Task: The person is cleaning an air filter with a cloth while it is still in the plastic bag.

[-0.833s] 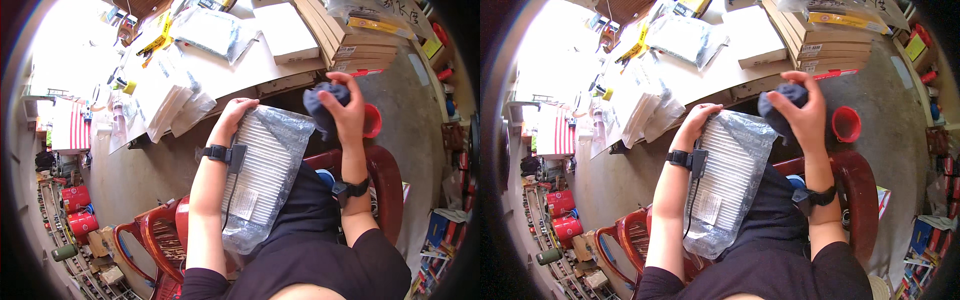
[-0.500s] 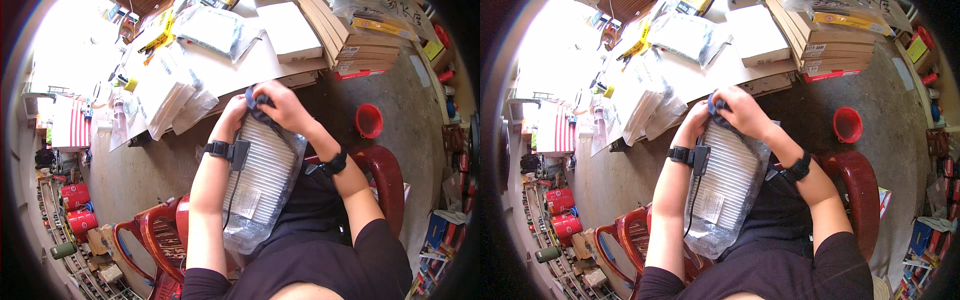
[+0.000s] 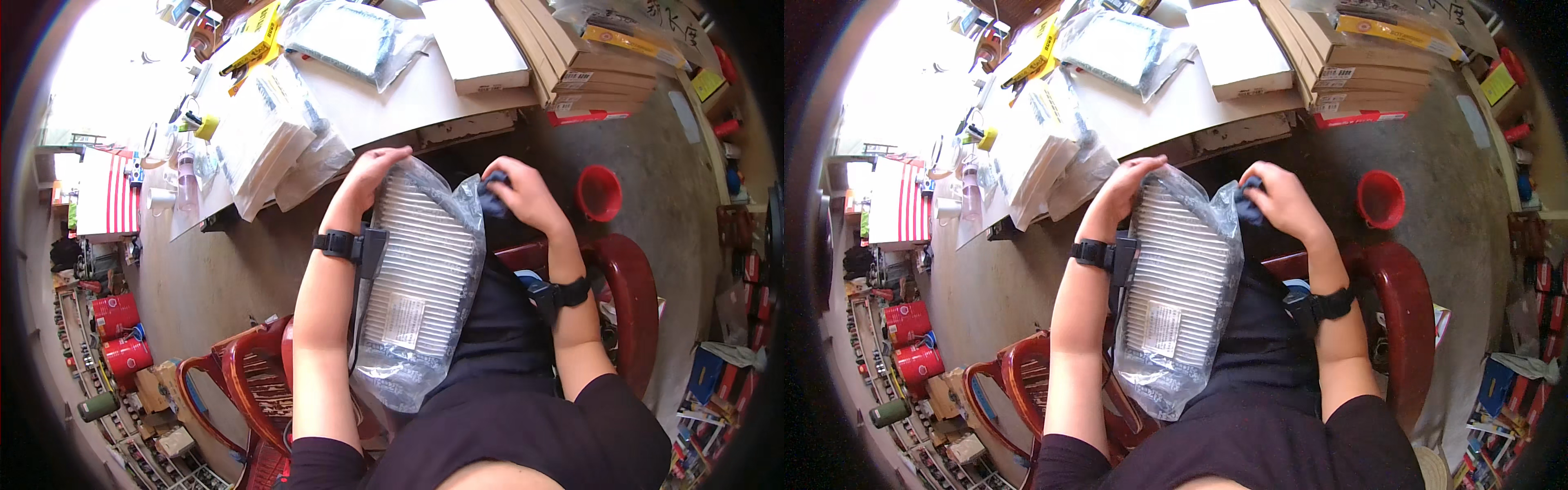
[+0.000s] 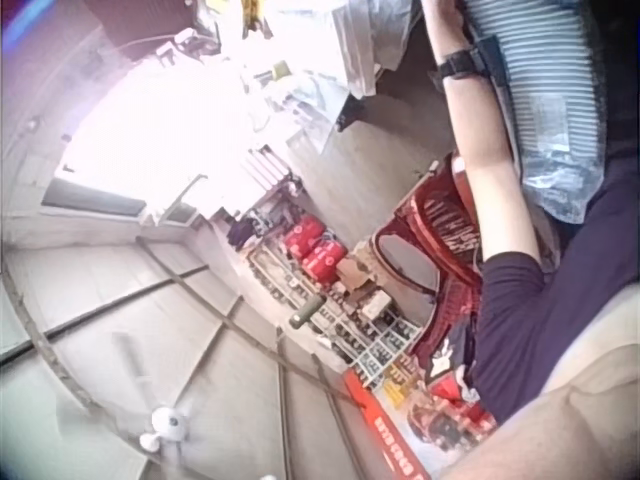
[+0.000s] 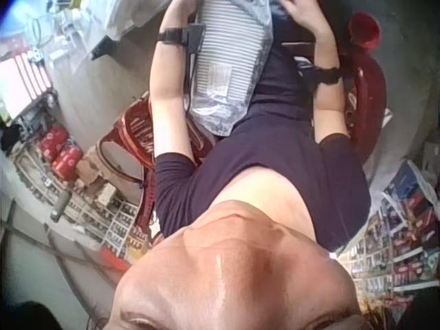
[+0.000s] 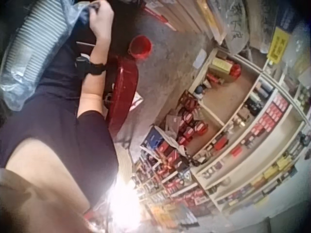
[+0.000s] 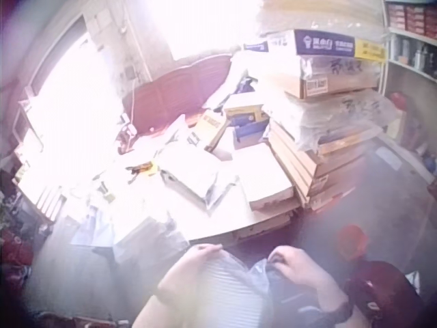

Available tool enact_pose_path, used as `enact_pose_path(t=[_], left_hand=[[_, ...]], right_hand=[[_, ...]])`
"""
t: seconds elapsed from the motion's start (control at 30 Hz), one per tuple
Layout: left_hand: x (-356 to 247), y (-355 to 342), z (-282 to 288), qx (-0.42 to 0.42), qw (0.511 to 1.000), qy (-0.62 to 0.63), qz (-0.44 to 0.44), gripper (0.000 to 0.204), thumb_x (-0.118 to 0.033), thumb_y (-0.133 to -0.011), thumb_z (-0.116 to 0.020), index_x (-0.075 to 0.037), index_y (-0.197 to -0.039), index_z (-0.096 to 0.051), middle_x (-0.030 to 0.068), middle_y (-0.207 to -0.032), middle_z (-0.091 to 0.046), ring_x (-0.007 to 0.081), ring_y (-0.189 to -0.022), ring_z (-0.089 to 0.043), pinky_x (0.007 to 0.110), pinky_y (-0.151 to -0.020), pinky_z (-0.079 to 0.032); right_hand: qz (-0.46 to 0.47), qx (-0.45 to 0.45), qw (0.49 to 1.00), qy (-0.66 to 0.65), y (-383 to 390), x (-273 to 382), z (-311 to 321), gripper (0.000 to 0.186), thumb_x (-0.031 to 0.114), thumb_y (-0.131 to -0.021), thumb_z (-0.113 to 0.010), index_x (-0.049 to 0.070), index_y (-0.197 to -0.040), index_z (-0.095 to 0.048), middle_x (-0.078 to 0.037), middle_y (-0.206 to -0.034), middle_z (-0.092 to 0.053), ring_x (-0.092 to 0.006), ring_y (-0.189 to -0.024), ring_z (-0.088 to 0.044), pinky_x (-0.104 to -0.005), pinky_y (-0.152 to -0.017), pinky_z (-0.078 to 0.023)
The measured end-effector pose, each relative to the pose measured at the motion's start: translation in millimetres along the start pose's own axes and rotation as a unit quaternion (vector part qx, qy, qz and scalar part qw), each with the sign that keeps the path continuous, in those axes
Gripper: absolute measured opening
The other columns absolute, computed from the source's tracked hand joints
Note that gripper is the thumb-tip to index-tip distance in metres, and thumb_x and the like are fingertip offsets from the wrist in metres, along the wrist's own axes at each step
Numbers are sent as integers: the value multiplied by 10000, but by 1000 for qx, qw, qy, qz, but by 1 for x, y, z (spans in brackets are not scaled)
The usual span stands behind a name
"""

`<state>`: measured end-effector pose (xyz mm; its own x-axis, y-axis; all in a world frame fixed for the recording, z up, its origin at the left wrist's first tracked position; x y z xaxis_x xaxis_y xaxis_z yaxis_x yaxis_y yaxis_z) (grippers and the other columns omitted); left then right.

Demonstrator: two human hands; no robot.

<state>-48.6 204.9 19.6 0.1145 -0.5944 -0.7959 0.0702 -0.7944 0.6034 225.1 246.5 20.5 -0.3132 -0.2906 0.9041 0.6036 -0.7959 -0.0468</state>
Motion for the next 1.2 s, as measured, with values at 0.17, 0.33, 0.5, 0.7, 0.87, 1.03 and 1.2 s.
enact_pose_path(t=[0.17,0.33,0.5,0.7,0.87,1.03,1.2], left_hand=[[21,-3,-2,14,998,42,36,233,-308,-904,-644,-76,-906,-674,18,-842,-657,126,-750,-603,283,-701,-497],[19,-1,-10,9,995,71,66,287,-350,-936,-585,-78,-904,-670,33,-816,-667,150,-714,-619,308,-691,-516],[30,-10,-14,29,976,199,90,341,-384,-957,-469,-93,-953,-647,47,-839,-666,180,-756,-624,320,-747,-516],[57,-26,7,-32,990,131,36,296,-309,-941,-483,-51,-958,-627,44,-830,-617,156,-748,-577,324,-707,-488],[63,-24,10,-43,987,137,70,275,-262,-906,-509,-16,-927,-629,69,-813,-628,158,-733,-575,314,-697,-482],[48,-12,-1,-32,986,145,76,266,-290,-911,-521,-51,-904,-638,64,-773,-656,181,-664,-613,321,-661,-528],[50,-16,-8,-34,989,141,29,372,-349,-988,-420,-47,-996,-636,50,-854,-651,161,-733,-620,329,-693,-529]], right_hand=[[45,-135,990,-15,-14,30,23,142,31,-881,-601,13,-1019,-575,-133,-967,-605,-246,-901,-596,-311,-837,-454],[67,-160,978,-112,-27,48,22,155,17,-888,-571,1,-1042,-588,-78,-979,-617,-165,-932,-585,-275,-863,-449],[80,-13,986,-149,-48,45,-36,223,66,-810,-593,6,-1023,-617,-127,-964,-614,-217,-936,-601,-320,-869,-474],[65,5,996,-55,-48,43,-76,255,205,-770,-764,49,-958,-691,-136,-913,-617,-292,-880,-629,-360,-808,-502],[44,76,995,-50,-27,35,-63,183,164,-779,-752,39,-909,-721,-139,-876,-655,-280,-847,-647,-350,-796,-508],[-4,91,984,-150,-28,35,-33,176,128,-815,-705,-10,-922,-722,-122,-873,-715,-135,-819,-658,-287,-769,-511],[68,-8,997,-25,-56,52,-53,183,159,-805,-709,16,-917,-721,-173,-890,-689,-309,-850,-671,-364,-768,-523]])
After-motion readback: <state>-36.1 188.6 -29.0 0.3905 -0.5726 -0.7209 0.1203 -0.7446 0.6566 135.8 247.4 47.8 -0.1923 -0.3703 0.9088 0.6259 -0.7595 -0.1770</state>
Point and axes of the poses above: each hand's wrist, its own y-axis away from the middle knuckle, its own z-axis out of the back of the hand, x = y × z, the point moved 3 cm from there along -y, towards the middle knuckle
